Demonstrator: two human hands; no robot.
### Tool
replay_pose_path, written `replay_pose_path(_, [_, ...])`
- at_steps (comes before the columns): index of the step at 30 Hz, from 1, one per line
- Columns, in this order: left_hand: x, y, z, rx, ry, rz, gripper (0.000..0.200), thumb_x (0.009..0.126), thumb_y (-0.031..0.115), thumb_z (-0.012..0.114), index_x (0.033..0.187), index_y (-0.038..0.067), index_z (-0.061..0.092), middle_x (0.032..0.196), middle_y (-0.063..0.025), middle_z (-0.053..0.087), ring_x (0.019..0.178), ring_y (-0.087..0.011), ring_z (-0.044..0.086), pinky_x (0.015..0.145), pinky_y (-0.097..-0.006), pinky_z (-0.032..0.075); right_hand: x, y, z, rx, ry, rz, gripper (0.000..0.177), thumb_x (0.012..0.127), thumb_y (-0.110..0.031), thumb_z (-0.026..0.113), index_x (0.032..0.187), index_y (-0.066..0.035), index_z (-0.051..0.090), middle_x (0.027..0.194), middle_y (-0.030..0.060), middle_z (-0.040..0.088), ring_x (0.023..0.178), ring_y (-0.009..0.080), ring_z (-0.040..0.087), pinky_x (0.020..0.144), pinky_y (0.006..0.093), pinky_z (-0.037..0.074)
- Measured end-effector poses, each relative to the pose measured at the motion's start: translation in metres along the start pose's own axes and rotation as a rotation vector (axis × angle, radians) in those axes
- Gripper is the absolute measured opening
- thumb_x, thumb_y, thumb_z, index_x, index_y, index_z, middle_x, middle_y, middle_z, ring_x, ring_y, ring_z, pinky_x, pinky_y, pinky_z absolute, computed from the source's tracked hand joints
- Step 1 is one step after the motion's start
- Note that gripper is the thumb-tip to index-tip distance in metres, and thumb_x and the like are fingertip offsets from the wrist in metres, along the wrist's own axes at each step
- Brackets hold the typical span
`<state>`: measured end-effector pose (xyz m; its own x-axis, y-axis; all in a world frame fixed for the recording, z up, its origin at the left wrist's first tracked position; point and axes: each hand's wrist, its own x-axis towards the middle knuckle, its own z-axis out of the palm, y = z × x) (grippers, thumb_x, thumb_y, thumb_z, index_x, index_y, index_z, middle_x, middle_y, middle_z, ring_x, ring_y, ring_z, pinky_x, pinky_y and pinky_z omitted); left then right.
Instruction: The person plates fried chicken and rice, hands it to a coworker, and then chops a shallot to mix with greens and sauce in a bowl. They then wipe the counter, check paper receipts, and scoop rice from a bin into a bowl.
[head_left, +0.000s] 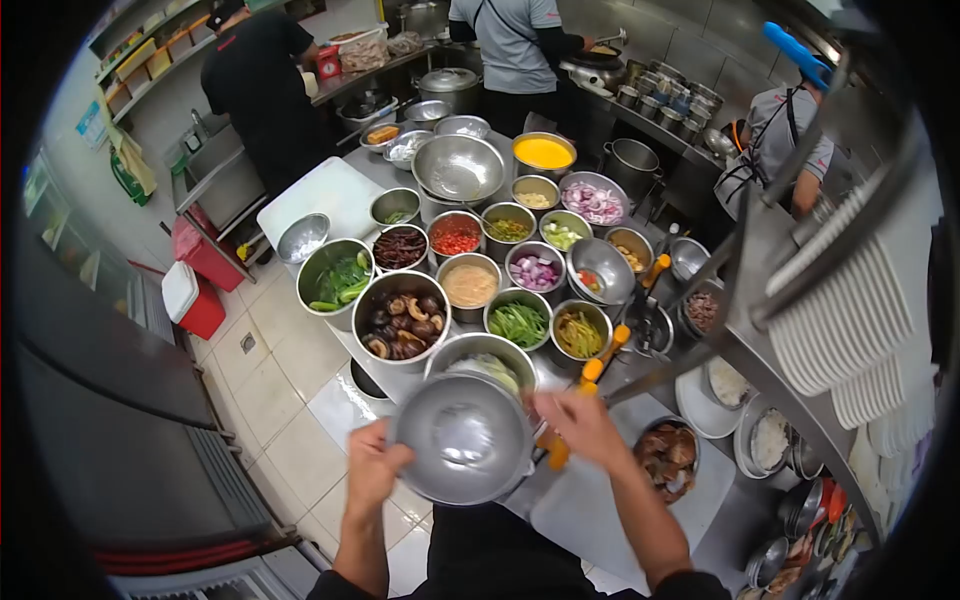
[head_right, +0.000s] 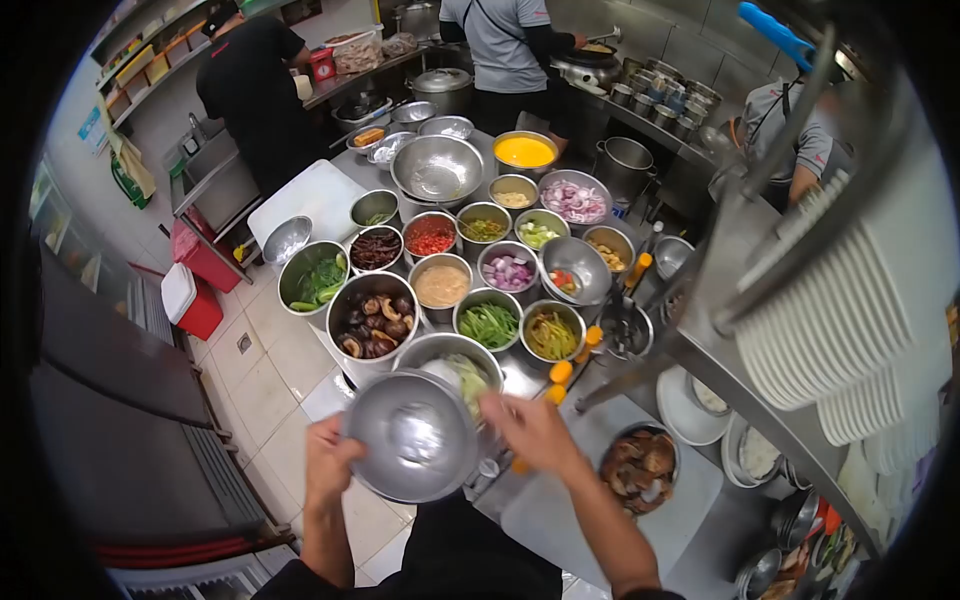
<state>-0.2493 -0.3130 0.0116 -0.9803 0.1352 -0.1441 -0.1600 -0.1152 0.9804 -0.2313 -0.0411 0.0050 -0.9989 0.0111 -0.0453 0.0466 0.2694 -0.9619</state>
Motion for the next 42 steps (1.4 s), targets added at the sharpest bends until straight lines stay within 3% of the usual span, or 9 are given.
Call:
replay_pose_path(3, [0.045, 0.019, -0.059, -0.071, 0.249, 0.095, 0.017, 0.057, -0.008, 0.049, 0.070, -0.003, 0.059, 0.066, -0.0030, 0.059, 0.054, -0.0077, 0.049, 0.054, -0.0196, 0.040, 0.144, 0.009, 0.019, -0.393, 0.105, -0.388, 0.022, 0.075, -0.011, 0.062, 0.096, -0.003, 0.064, 0.089, 0.0168, 0.063, 0.080, 0.0323, 0.061, 0.071, 0.0375, 0.048])
replay_pose_path(6, [0.078, 0.024, -0.101, 0.004, 0.399, 0.170, 0.015, 0.057, -0.007, 0.048, 0.068, -0.004, 0.057, 0.065, -0.0036, 0.058, 0.054, -0.0076, 0.049, 0.053, -0.0192, 0.039, 0.245, 0.055, 0.054, -0.677, 0.018, -0.408, 0.029, 0.067, -0.004, 0.061, 0.096, -0.005, 0.065, 0.088, 0.0177, 0.062, 0.080, 0.0330, 0.060, 0.075, 0.0416, 0.048])
replay_pose_path(11, [0.098, 0.018, -0.142, -0.044, 0.451, 0.130, 0.012, 0.057, -0.007, 0.048, 0.067, -0.003, 0.055, 0.064, -0.0042, 0.057, 0.053, -0.0074, 0.048, 0.053, -0.0192, 0.039, 0.284, 0.085, 0.084, -0.990, -0.018, -0.284, 0.022, 0.070, -0.009, 0.057, 0.090, -0.008, 0.067, 0.086, 0.0163, 0.062, 0.084, 0.0334, 0.060, 0.074, 0.0421, 0.048])
replay_pose_path(19, [0.118, 0.006, -0.161, -0.079, 0.408, 0.078, 0.016, 0.057, -0.005, 0.048, 0.071, -0.005, 0.055, 0.066, -0.0061, 0.058, 0.053, -0.0089, 0.049, 0.052, -0.0205, 0.041, 0.270, 0.054, 0.064, -0.670, 0.044, -0.155, 0.020, 0.069, -0.018, 0.066, 0.088, -0.011, 0.069, 0.082, 0.0148, 0.061, 0.077, 0.0338, 0.059, 0.069, 0.0406, 0.047])
replay_pose_path(26, [0.140, 0.008, -0.148, -0.090, 0.343, 0.062, 0.013, 0.058, -0.008, 0.049, 0.069, -0.004, 0.055, 0.066, -0.0042, 0.058, 0.054, -0.0076, 0.049, 0.055, -0.0199, 0.040, 0.262, 0.071, 0.049, -0.329, 0.194, -0.008, 0.020, 0.073, -0.017, 0.069, 0.088, -0.004, 0.068, 0.084, 0.0107, 0.062, 0.072, 0.0246, 0.060, 0.066, 0.0339, 0.047])
replay_pose_path(29, [0.145, 0.010, -0.142, -0.088, 0.338, 0.043, 0.014, 0.058, -0.007, 0.049, 0.070, -0.004, 0.056, 0.067, -0.0044, 0.059, 0.055, -0.0078, 0.049, 0.055, -0.0201, 0.040, 0.259, 0.075, 0.044, 0.076, 0.098, 0.201, 0.018, 0.079, -0.015, 0.066, 0.089, -0.001, 0.062, 0.085, 0.0088, 0.064, 0.069, 0.0153, 0.059, 0.063, 0.0284, 0.047])
replay_pose_path(34, [0.157, 0.007, -0.136, -0.086, 0.324, 0.044, 0.013, 0.057, -0.006, 0.051, 0.070, -0.004, 0.056, 0.067, -0.0043, 0.059, 0.054, -0.0080, 0.049, 0.055, -0.0203, 0.040, 0.252, 0.073, 0.041, 0.711, -0.035, 0.210, 0.033, 0.085, 0.002, 0.050, 0.116, -0.006, 0.045, 0.103, 0.0104, 0.059, 0.091, 0.0269, 0.063, 0.079, 0.0363, 0.054])
replay_pose_path(37, [0.163, 0.005, -0.134, -0.100, 0.332, 0.042, 0.012, 0.056, -0.005, 0.051, 0.068, -0.004, 0.055, 0.065, -0.0044, 0.058, 0.053, -0.0083, 0.049, 0.053, -0.0204, 0.039, 0.247, 0.058, 0.042, 1.037, -0.048, 0.284, 0.035, 0.083, 0.004, 0.048, 0.116, -0.004, 0.044, 0.102, 0.0120, 0.059, 0.092, 0.0271, 0.062, 0.078, 0.0370, 0.054])
replay_pose_path(42, [0.177, 0.007, -0.130, -0.105, 0.328, 0.037, 0.011, 0.054, -0.005, 0.051, 0.065, -0.002, 0.052, 0.064, -0.0057, 0.058, 0.052, -0.0092, 0.049, 0.052, -0.0211, 0.039, 0.257, 0.063, 0.042, 1.302, -0.040, 0.342, 0.018, 0.089, -0.015, 0.046, 0.101, -0.004, 0.053, 0.087, 0.0086, 0.060, 0.074, 0.0181, 0.062, 0.063, 0.0293, 0.053])
